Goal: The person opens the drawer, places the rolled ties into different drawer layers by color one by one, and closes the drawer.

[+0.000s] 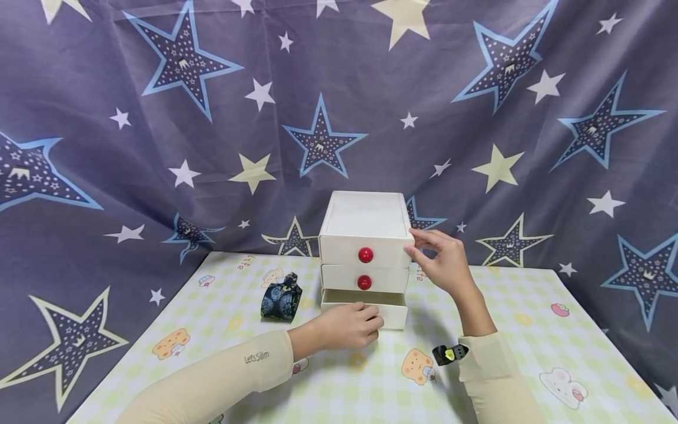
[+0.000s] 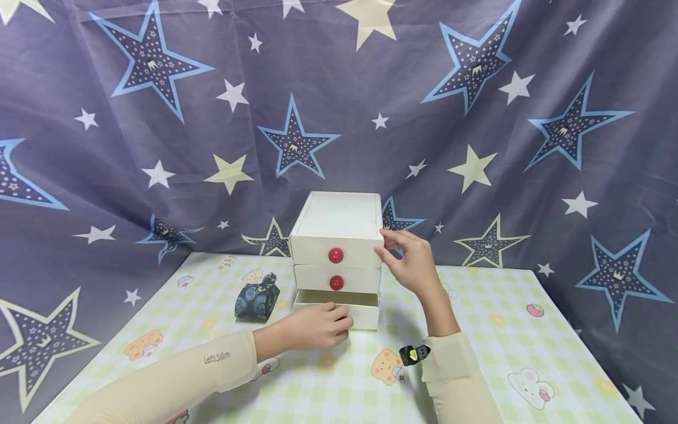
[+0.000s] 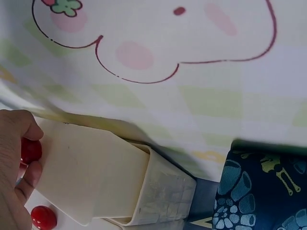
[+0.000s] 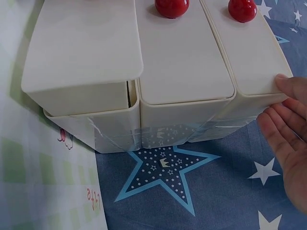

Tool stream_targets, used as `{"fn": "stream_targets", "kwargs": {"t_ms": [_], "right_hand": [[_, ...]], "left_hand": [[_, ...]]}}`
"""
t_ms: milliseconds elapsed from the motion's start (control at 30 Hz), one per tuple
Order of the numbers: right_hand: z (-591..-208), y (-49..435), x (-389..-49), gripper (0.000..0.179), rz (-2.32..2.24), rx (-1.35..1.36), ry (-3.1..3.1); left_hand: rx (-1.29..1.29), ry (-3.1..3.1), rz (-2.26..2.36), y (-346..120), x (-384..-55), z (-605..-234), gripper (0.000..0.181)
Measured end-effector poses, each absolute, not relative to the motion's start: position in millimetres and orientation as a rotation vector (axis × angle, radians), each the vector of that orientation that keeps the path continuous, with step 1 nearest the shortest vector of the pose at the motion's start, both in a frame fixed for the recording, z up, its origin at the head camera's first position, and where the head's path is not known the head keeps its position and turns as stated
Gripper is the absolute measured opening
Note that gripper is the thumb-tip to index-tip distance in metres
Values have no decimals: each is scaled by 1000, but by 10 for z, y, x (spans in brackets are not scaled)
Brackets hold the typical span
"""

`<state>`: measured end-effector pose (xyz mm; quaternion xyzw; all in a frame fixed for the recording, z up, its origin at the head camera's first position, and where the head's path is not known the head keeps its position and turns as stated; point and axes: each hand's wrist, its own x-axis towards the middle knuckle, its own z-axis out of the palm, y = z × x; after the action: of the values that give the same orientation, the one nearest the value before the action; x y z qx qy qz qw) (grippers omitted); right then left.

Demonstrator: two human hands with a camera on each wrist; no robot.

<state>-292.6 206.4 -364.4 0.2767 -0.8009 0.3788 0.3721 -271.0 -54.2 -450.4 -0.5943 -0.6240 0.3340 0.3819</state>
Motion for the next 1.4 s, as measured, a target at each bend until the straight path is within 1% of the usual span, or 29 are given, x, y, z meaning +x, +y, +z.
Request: {"fn": "stream_targets", "kwargs": {"t_ms": [267,700,1133,1400], "right_hand": [[-3639,2062,-2920,37,966,703,-2061],[-3644,2079,-2902,37,963,697,-2064],[-3646,2066,-2901,37,968,697,-2066],[-3641,2057,-2903,37,974,701,-2066]], "left_hand": [[-1523,-1591,834,-566,-2669,-4516,18],[-1528,-1560,779,-555,-2649,-4577,25],[-1535,-1563,786,-583,-2580,-4564,22],[-1546,-1540,754,-579,-2533,-4570,26]]}}
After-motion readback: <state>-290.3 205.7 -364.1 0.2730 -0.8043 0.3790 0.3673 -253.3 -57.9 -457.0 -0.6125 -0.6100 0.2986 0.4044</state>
